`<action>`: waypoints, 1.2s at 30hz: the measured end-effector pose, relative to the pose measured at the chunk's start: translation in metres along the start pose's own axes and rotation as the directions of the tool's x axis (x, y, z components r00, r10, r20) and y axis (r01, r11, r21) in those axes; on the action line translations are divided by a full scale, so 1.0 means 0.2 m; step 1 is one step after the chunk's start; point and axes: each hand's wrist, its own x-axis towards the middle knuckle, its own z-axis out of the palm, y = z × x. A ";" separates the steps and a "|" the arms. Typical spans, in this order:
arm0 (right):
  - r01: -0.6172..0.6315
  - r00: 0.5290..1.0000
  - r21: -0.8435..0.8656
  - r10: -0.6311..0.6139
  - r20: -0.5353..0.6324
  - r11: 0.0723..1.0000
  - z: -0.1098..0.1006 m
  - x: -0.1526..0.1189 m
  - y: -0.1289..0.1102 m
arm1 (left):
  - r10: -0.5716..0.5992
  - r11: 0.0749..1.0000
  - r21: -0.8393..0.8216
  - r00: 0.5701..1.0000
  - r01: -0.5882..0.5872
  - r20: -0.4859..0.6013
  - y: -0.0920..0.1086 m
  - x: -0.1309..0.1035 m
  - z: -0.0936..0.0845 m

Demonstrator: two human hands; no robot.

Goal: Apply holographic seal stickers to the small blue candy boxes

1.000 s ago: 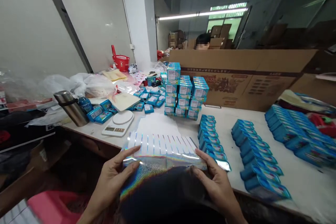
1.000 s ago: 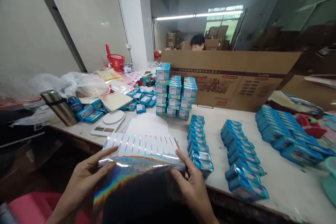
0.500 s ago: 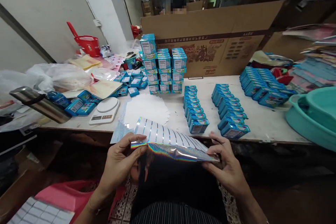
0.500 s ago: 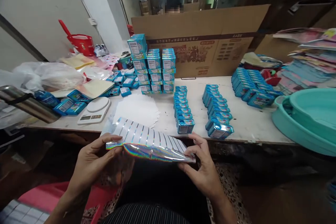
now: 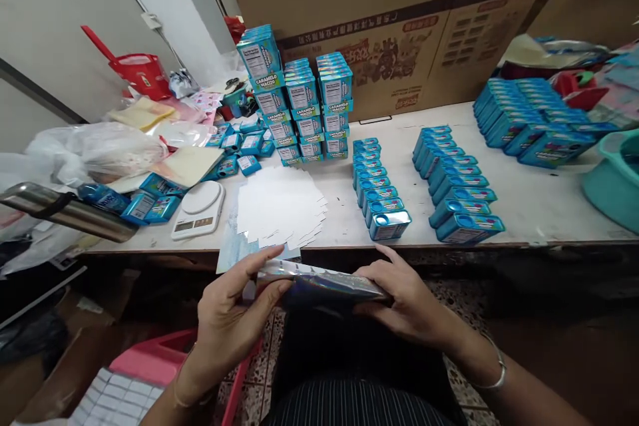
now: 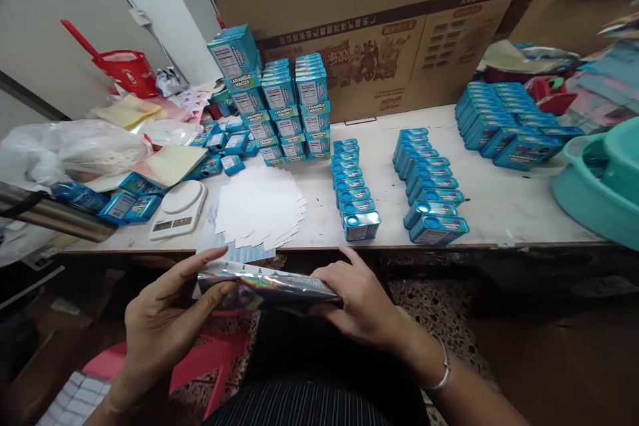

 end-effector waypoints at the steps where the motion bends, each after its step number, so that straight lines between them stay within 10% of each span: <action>1: 0.035 0.998 -0.064 -0.037 -0.042 0.997 -0.01 0.01 0.00 | 0.053 0.998 0.036 0.997 -0.051 -0.052 -0.01 0.01 0.01; 10: 0.028 0.997 -0.208 -0.042 -0.064 0.978 -0.11 0.06 0.03 | 0.220 0.973 0.090 0.972 -0.212 -0.082 -0.06 0.17 0.04; 16: -0.092 0.994 -0.095 0.097 0.041 0.991 -0.11 0.11 0.02 | -0.107 0.958 -0.217 0.934 0.189 0.341 -0.07 0.20 0.16; 21: -0.119 0.993 0.095 0.118 0.017 0.988 0.05 0.19 0.03 | -0.200 0.895 -0.310 0.909 0.321 0.364 -0.07 0.25 0.29; 28: -0.377 0.901 0.289 0.276 0.335 0.880 -0.14 0.23 0.15 | -0.182 0.655 -0.397 0.643 0.644 0.744 -0.12 0.32 0.37; 36: -0.214 0.976 0.130 0.216 0.001 0.968 0.01 0.23 0.14 | -0.270 0.751 -0.416 0.813 0.513 0.516 -0.14 0.24 0.56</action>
